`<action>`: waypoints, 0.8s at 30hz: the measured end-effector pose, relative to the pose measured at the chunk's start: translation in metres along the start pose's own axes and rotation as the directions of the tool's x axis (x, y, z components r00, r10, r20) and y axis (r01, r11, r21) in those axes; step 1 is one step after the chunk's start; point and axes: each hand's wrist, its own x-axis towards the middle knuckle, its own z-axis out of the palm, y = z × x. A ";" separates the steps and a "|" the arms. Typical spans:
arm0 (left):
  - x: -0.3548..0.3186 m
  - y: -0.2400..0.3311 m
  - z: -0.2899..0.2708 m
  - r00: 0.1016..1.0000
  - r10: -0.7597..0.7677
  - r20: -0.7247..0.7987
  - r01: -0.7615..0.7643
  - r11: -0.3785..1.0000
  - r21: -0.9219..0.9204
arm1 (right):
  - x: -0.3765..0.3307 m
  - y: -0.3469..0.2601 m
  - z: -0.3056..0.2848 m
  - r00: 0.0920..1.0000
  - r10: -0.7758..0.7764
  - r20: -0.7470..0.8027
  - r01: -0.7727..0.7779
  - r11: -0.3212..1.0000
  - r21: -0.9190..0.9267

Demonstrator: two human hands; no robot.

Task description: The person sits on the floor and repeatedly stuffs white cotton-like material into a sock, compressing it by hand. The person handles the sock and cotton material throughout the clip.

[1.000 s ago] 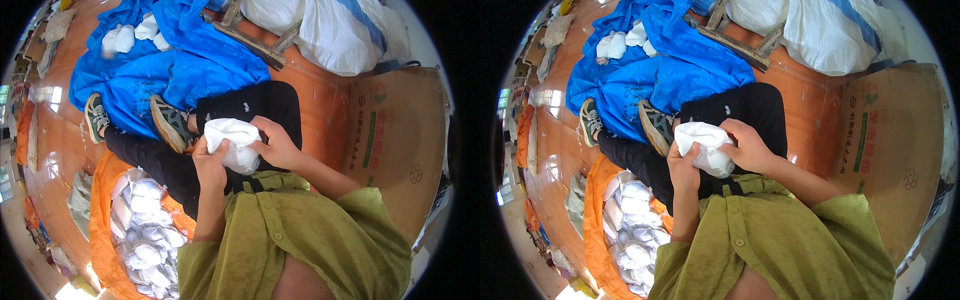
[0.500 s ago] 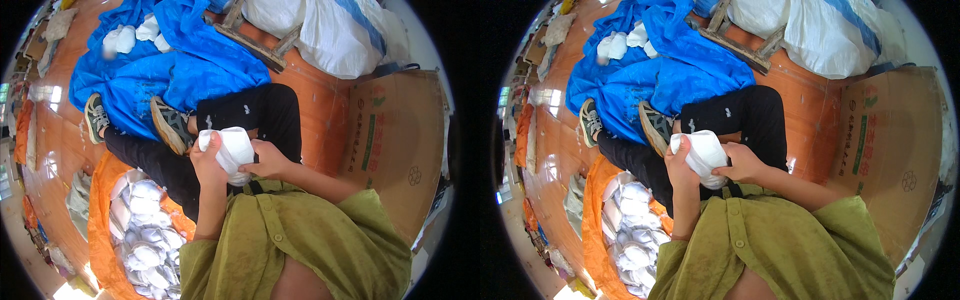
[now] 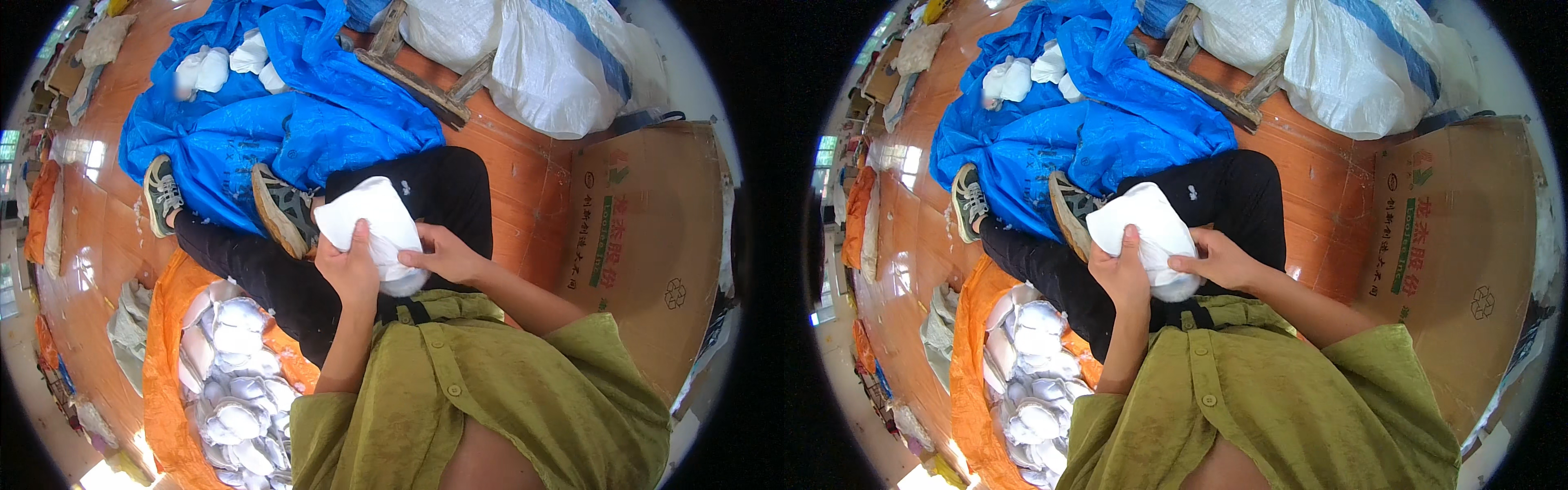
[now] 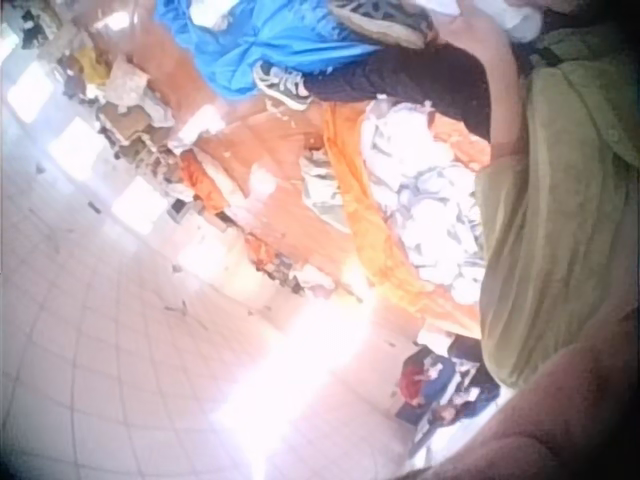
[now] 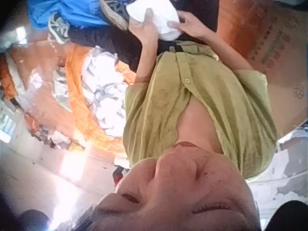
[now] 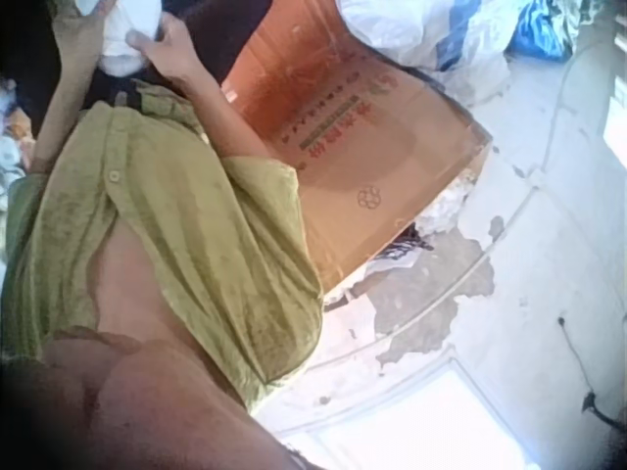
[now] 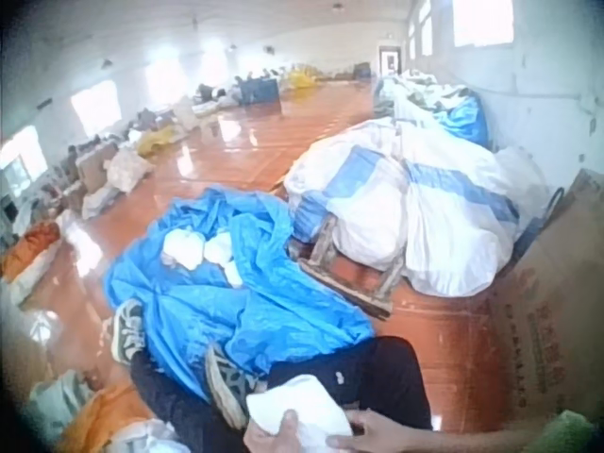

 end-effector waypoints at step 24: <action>0.124 0.035 -0.058 0.777 -0.490 0.394 0.472 0.869 0.149 | -0.017 -0.003 -0.037 0.945 0.263 -0.192 -0.297 0.939 -0.175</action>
